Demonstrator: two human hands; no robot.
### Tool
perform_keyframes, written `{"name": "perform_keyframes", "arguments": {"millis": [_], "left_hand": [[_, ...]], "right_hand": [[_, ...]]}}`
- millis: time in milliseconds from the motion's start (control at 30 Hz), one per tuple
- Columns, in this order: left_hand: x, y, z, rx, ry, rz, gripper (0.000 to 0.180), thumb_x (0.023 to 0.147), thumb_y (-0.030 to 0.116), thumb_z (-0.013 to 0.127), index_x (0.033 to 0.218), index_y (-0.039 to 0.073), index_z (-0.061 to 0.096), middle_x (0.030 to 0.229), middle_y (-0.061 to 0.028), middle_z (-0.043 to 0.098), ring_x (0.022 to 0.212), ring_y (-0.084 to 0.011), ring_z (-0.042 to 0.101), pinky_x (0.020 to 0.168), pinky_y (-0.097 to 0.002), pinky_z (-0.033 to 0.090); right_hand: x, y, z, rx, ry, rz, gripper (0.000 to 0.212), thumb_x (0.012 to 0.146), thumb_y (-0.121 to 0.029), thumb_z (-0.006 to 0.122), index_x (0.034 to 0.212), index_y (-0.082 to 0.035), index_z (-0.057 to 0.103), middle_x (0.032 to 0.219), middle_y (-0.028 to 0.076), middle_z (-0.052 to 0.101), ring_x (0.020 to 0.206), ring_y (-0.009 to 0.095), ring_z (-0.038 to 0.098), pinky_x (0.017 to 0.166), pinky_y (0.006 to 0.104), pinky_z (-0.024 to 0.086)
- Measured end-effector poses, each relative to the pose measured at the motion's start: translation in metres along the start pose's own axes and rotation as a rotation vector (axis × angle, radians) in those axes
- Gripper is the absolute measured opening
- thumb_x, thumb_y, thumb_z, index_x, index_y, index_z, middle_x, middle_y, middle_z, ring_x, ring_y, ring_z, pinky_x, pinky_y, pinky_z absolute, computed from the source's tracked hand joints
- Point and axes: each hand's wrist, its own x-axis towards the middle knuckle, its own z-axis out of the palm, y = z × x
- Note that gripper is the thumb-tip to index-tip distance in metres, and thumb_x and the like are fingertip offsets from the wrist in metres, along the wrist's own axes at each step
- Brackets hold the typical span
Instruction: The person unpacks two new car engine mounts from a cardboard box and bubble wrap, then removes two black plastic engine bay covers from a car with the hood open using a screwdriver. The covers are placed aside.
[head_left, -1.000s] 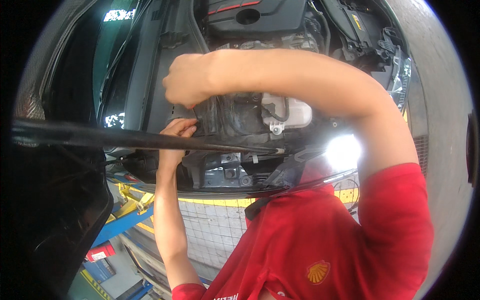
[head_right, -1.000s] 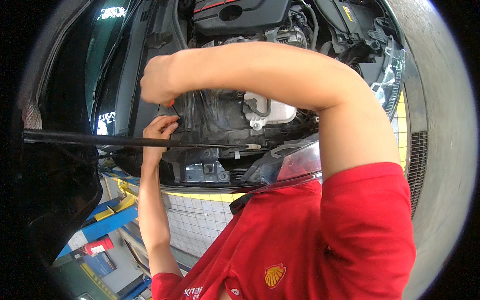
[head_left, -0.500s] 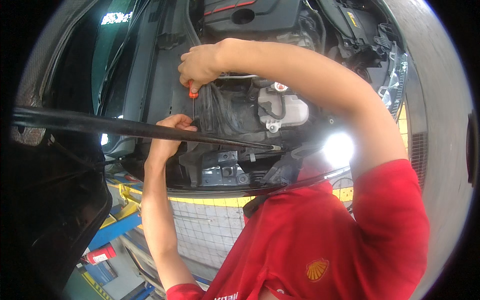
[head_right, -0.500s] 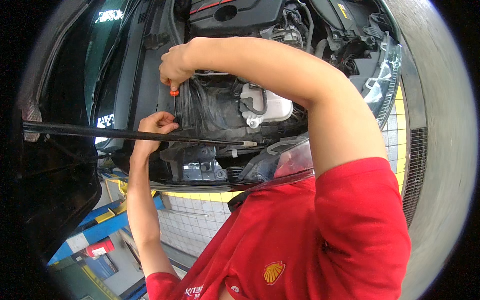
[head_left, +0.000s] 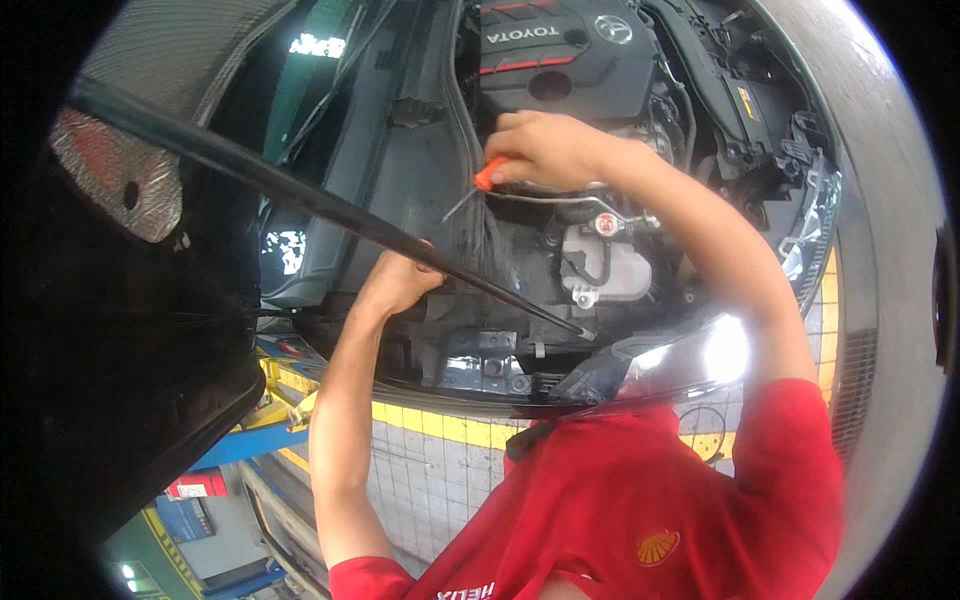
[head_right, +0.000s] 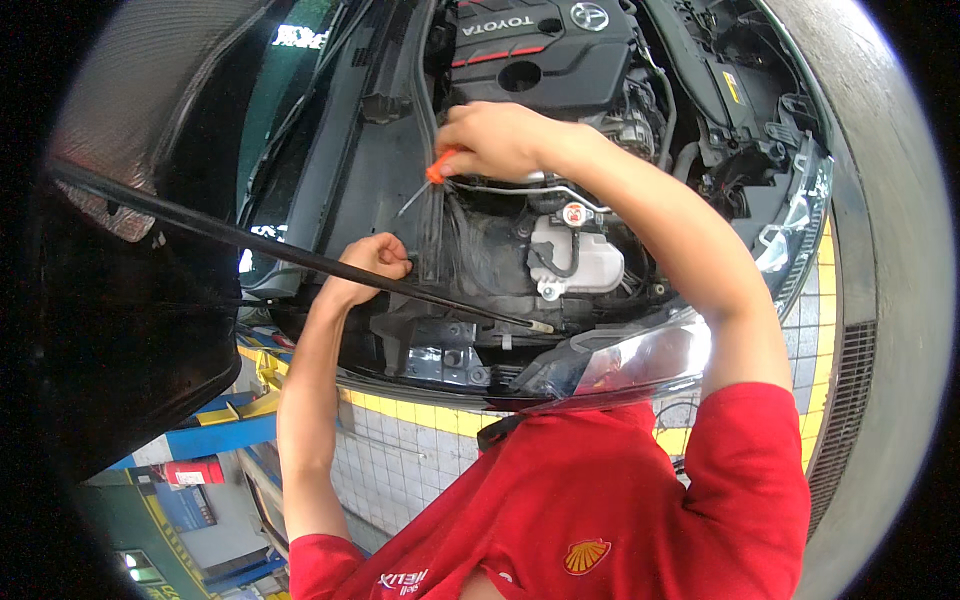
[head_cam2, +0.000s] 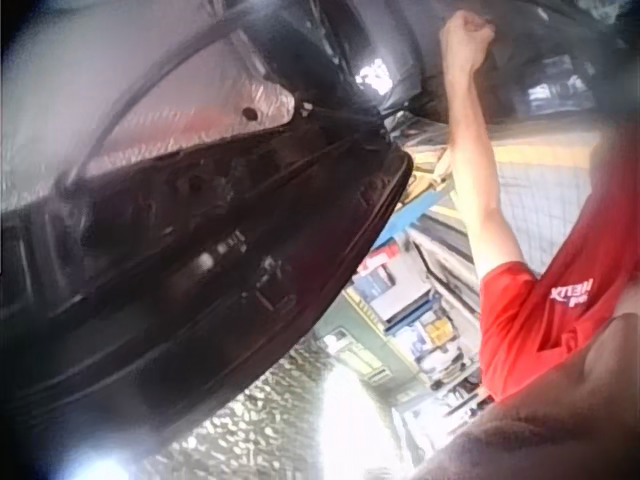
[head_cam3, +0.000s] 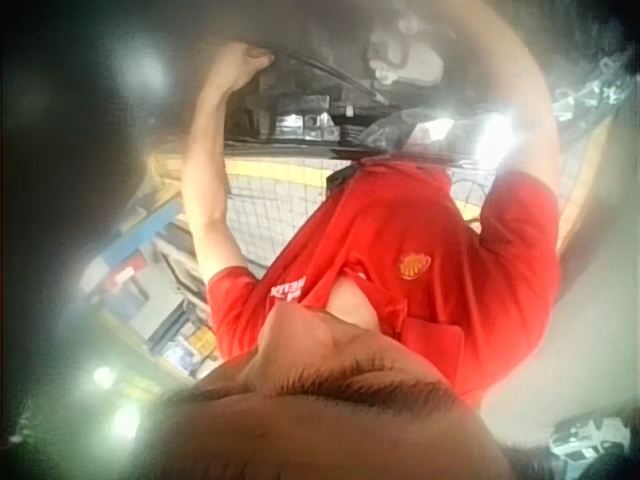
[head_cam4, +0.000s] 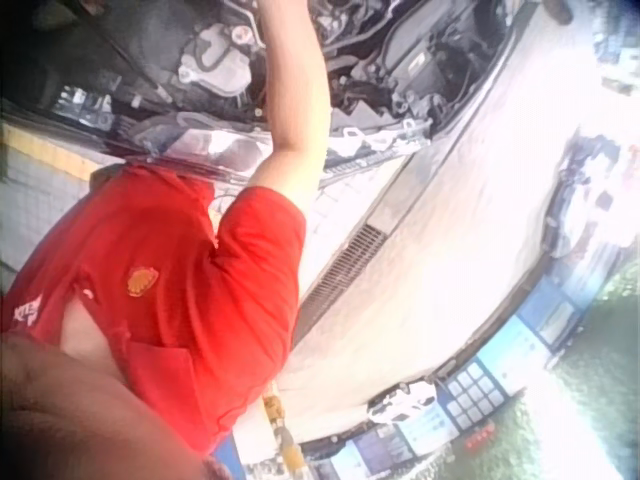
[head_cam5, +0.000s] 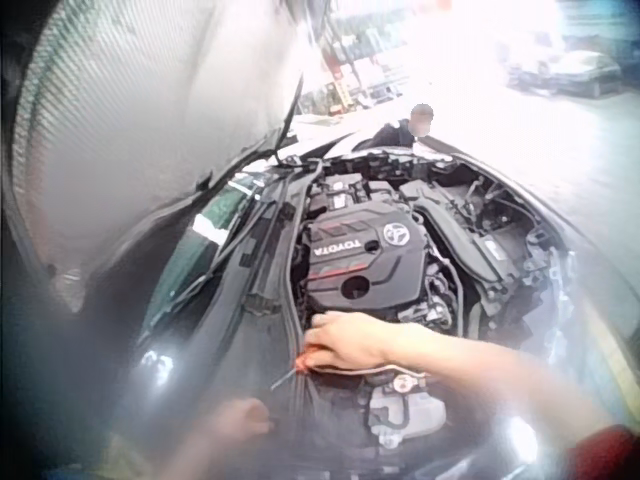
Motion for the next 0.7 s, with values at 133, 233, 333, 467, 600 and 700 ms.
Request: {"name": "perform_keyframes", "arguments": {"millis": [133, 233, 333, 467, 600, 700], "left_hand": [[-0.008, 0.011, 0.010, 0.124, 0.110, -0.015, 0.030, 0.090, 0.015, 0.084, 0.113, -0.003, 0.076, 0.091, -0.0130, 0.080, 0.087, -0.0207, 0.078, 0.081, -0.0340, 0.060], [-0.012, 0.019, 0.017, 0.245, 0.182, 0.019, 0.029, 0.090, 0.017, 0.085, 0.112, -0.001, 0.078, 0.097, -0.0186, 0.081, 0.095, -0.0330, 0.080, 0.086, -0.0396, 0.062], [-0.014, 0.020, 0.019, 0.171, 0.231, -0.003, 0.031, 0.084, 0.017, 0.080, 0.112, 0.003, 0.082, 0.099, -0.0182, 0.081, 0.098, -0.0387, 0.078, 0.090, -0.0465, 0.060], [-0.012, 0.012, 0.018, 0.105, 0.174, -0.059, 0.030, 0.085, 0.018, 0.080, 0.110, 0.002, 0.082, 0.098, -0.0180, 0.081, 0.097, -0.0362, 0.079, 0.089, -0.0431, 0.061], [-0.006, 0.009, 0.011, -0.008, 0.114, -0.028, 0.030, 0.085, 0.017, 0.079, 0.108, -0.002, 0.080, 0.091, -0.0187, 0.080, 0.092, -0.0362, 0.079, 0.086, -0.0405, 0.060], [-0.008, 0.014, 0.010, 0.111, 0.095, -0.011, 0.029, 0.084, 0.016, 0.079, 0.105, -0.003, 0.079, 0.091, -0.0201, 0.079, 0.088, -0.0352, 0.079, 0.082, -0.0409, 0.059]], "right_hand": [[-0.042, -0.008, -0.012, 0.083, 0.044, 0.127, 0.039, 0.106, -0.044, 0.067, 0.124, -0.010, 0.075, 0.115, 0.015, 0.069, 0.116, 0.039, 0.066, 0.098, 0.0473, 0.054], [-0.074, -0.015, -0.017, 0.115, 0.076, 0.223, 0.036, 0.107, -0.040, 0.068, 0.125, -0.009, 0.075, 0.114, 0.016, 0.068, 0.114, 0.038, 0.066, 0.097, 0.0460, 0.054], [-0.109, -0.020, -0.018, 0.161, 0.103, 0.271, 0.033, 0.107, -0.034, 0.070, 0.126, -0.008, 0.075, 0.114, 0.015, 0.068, 0.110, 0.037, 0.067, 0.095, 0.0441, 0.055], [-0.146, -0.029, -0.011, 0.242, 0.218, 0.404, 0.033, 0.108, -0.033, 0.069, 0.126, -0.005, 0.075, 0.110, 0.015, 0.067, 0.102, 0.033, 0.070, 0.091, 0.0403, 0.055], [-0.166, -0.039, -0.002, 0.325, 0.291, 0.553, 0.034, 0.109, -0.033, 0.069, 0.125, -0.004, 0.074, 0.108, 0.015, 0.069, 0.101, 0.030, 0.069, 0.091, 0.0394, 0.055], [-0.173, -0.045, 0.002, 0.415, 0.282, 0.564, 0.037, 0.109, -0.035, 0.069, 0.126, -0.002, 0.073, 0.111, 0.016, 0.071, 0.104, 0.029, 0.069, 0.093, 0.0405, 0.054]]}}
